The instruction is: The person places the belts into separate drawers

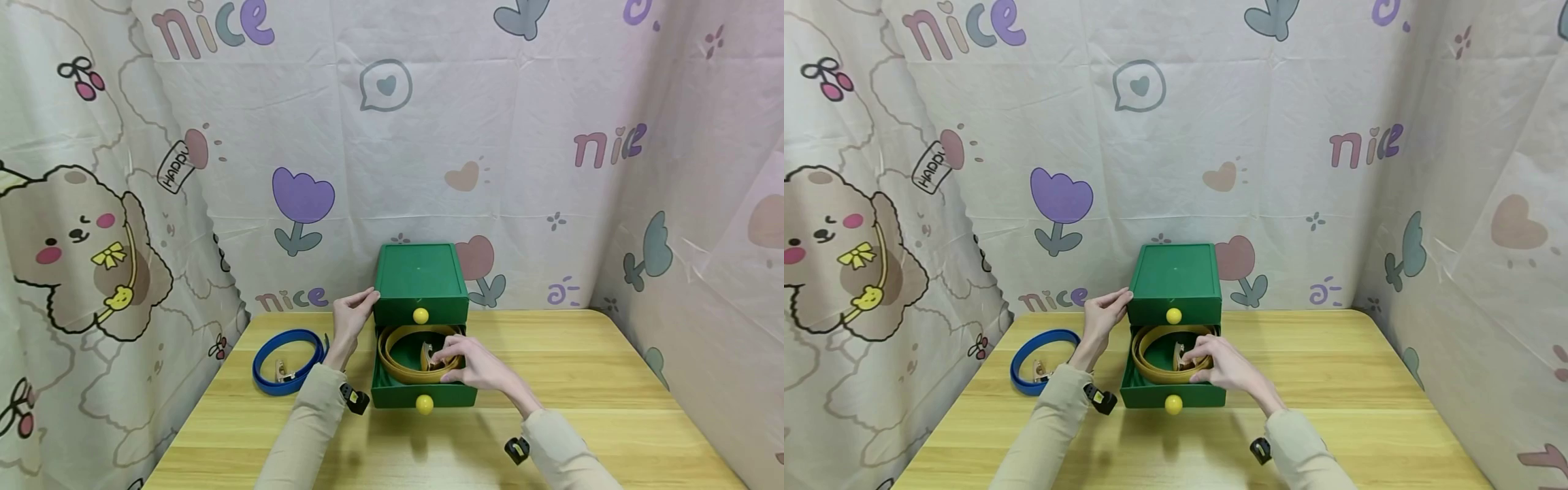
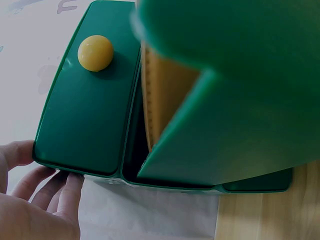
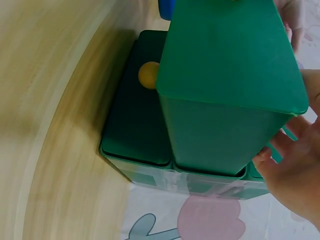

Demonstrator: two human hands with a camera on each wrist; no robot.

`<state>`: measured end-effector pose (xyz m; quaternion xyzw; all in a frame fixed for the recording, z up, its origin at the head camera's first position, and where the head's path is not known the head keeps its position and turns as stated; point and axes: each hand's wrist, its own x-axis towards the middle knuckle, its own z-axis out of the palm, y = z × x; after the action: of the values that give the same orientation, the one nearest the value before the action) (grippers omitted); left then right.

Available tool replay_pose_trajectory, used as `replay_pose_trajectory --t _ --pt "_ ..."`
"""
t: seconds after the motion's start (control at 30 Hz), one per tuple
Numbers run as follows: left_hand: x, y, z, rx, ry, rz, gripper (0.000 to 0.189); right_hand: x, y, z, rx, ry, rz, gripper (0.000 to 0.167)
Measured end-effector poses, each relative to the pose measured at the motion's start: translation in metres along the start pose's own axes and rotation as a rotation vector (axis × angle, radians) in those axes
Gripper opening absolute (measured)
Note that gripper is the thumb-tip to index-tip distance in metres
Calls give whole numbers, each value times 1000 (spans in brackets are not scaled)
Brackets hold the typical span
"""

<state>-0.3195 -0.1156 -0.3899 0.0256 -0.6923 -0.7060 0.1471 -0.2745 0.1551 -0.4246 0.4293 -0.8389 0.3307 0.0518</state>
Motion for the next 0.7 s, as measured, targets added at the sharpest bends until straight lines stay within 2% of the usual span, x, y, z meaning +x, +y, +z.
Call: replay_pose_trajectory --t 0.43,0.7 --pt "0 0 0 31 3 -6 30 8 2 2 -137 -54 -30 26" --pt "0 0 -1 26 3 0 30 11 8 4 -163 -88 -68 25"
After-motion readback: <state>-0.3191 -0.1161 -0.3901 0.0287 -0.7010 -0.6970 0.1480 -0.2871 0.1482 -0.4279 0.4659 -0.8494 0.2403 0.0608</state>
